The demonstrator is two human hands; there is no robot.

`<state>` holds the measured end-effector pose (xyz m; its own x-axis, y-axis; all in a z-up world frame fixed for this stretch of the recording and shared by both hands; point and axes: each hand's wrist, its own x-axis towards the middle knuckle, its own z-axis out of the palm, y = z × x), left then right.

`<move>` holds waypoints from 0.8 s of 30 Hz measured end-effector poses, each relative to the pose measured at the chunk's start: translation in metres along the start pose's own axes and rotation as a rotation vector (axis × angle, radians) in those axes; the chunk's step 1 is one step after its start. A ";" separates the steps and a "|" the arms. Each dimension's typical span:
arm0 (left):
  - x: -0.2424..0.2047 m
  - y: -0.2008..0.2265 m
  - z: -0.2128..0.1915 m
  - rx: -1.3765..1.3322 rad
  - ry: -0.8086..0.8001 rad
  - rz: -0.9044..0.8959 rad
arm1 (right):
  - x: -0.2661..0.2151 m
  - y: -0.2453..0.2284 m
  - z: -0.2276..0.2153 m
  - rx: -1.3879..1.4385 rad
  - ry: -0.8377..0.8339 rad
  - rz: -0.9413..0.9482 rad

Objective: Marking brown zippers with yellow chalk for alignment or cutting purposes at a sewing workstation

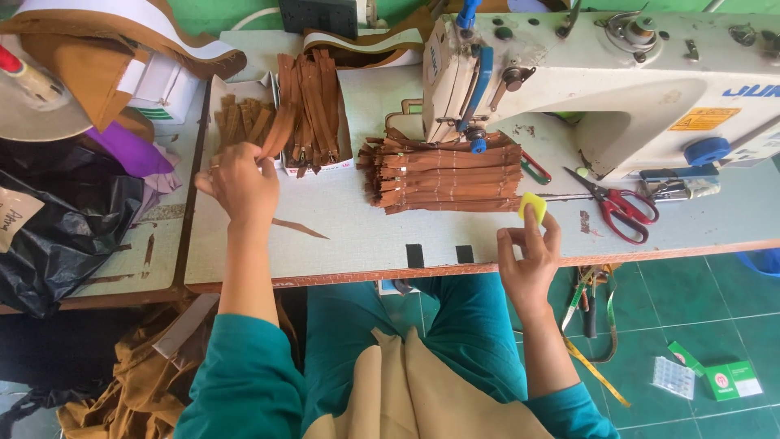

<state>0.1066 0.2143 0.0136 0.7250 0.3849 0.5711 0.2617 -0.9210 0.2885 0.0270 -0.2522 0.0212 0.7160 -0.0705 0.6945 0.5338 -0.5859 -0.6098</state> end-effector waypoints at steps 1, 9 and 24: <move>-0.003 0.014 -0.021 0.000 -0.003 0.001 | -0.001 -0.002 0.001 -0.001 -0.001 0.003; -0.050 0.116 -0.125 -0.425 -0.116 0.404 | 0.008 -0.046 0.023 0.144 -0.055 -0.244; -0.139 0.199 -0.121 -1.127 -0.513 0.362 | 0.010 -0.056 0.041 0.117 0.016 -0.294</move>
<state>-0.0194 -0.0157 0.0850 0.8677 -0.1732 0.4659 -0.4970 -0.3122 0.8096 0.0231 -0.1868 0.0468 0.5171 0.0752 0.8526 0.7657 -0.4859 -0.4215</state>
